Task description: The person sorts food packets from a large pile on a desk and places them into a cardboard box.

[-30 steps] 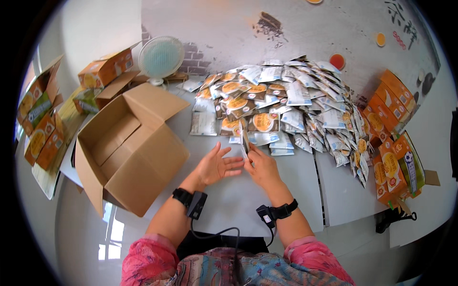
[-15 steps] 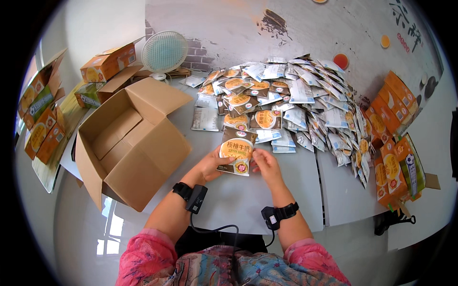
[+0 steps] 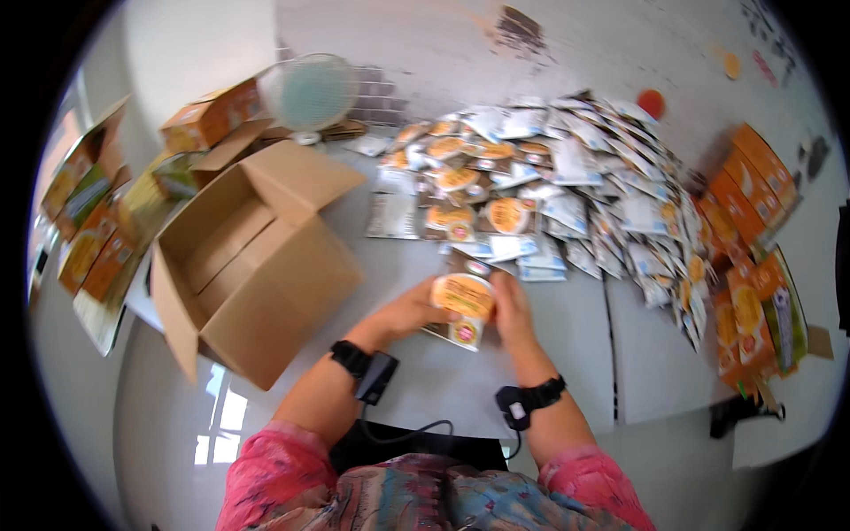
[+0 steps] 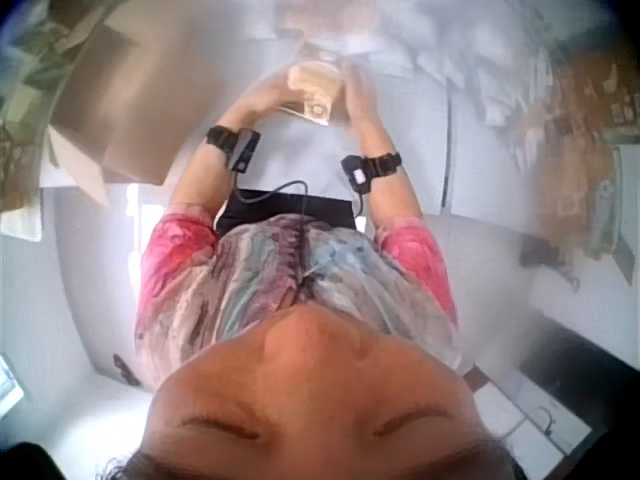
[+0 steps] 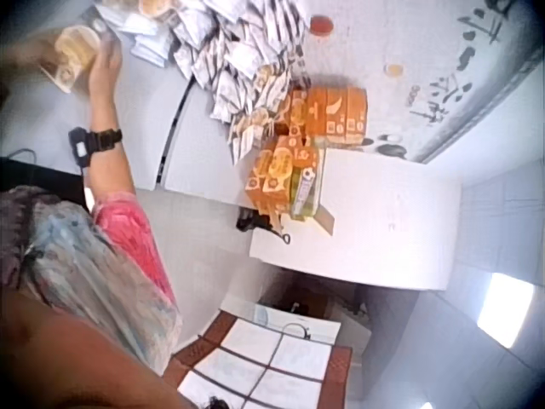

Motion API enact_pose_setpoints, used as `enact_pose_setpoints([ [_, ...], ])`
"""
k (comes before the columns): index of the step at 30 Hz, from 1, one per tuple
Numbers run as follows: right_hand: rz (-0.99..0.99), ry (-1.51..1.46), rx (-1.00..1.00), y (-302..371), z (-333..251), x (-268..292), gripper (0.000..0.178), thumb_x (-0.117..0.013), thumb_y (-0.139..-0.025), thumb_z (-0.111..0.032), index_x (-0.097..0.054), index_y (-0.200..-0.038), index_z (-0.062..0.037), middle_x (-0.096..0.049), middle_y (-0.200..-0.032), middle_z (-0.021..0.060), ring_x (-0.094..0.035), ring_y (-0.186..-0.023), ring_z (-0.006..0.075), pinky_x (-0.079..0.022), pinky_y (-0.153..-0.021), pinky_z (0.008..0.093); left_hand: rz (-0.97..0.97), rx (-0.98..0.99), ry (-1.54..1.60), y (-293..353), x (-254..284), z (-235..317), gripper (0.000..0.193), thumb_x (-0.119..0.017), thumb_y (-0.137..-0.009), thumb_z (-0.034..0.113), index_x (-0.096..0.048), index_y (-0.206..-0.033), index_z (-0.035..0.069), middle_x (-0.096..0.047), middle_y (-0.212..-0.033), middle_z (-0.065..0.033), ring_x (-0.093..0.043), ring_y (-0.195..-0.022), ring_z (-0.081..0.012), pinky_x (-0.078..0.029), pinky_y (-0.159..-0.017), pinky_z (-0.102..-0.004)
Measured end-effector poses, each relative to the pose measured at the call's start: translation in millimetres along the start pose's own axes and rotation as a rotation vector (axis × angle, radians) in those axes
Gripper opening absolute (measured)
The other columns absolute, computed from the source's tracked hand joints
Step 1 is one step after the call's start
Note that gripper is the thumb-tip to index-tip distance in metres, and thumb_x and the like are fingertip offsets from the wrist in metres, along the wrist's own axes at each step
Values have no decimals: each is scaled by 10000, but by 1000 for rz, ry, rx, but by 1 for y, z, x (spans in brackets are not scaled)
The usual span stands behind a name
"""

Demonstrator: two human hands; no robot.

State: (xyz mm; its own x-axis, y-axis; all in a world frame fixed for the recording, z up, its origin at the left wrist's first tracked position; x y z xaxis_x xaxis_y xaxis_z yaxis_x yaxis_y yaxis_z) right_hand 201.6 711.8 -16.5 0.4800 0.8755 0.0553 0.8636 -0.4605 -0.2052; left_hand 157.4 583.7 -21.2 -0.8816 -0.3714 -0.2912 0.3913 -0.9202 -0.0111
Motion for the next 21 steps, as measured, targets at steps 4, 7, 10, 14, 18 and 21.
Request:
enact_pose_setpoints([
  [4,67,-11,-105,-4,9,16,390,-441,-914,-368,-588,-741,-51,-522,-617,-6,-466,-551,103,-400,-520,253,-115,-54,-127,-6,-11,-5,478,-661,-771,96,-430,-1178,-3,-557,-1120,-80,-539,-1002,-142,-447,-862,-286],
  [7,66,-80,-160,0,7,11,391,-430,-917,-372,-568,-730,-57,-523,-588,5,-454,-447,84,-357,-393,219,-46,59,55,7,-14,4,465,-645,-795,145,-430,-1180,-4,-563,-1113,-85,-558,-968,-146,-460,-833,-282],
  [10,14,-109,-111,-1,5,10,381,-430,-914,-374,-566,-759,-55,-540,-593,14,-467,-421,87,-348,-358,208,40,108,122,1,-1,-3,448,-626,-815,183,-434,-1175,-5,-570,-1097,-91,-566,-955,-145,-467,-816,-277],
  [14,-68,-235,-90,3,-9,-4,404,-424,-913,-412,-575,-872,-40,-573,-666,17,-519,-489,92,-392,-403,213,71,98,-85,5,0,9,422,-593,-846,194,-433,-1174,-18,-572,-1097,-95,-564,-954,-146,-464,-819,-283],
  [18,-99,-454,-107,12,-29,-20,495,-383,-917,-461,-580,-931,-7,-577,-700,32,-520,-538,100,-429,-483,225,232,63,1,26,12,39,409,-607,-835,189,-453,-1156,-13,-588,-1066,-92,-571,-941,-149,-477,-794,-291],
  [21,-163,-378,-91,12,-29,-16,501,-387,-920,-450,-579,-989,7,-561,-701,31,-503,-547,93,-428,-511,216,355,7,124,64,23,91,399,-609,-829,183,-461,-1153,3,-590,-1054,-117,-609,-893,-185,-528,-731,-335],
])
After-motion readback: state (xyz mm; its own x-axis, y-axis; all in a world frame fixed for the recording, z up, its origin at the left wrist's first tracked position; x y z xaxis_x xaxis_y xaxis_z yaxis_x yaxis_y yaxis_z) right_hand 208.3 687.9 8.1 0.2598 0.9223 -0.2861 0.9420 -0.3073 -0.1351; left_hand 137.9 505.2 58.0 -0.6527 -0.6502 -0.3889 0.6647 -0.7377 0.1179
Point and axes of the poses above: each hand's wrist, its own y-axis away from the middle knuckle, its own x-axis out of the back of the hand, z = x × y, the point moved 10 cm from there along -y, towards the middle knuckle
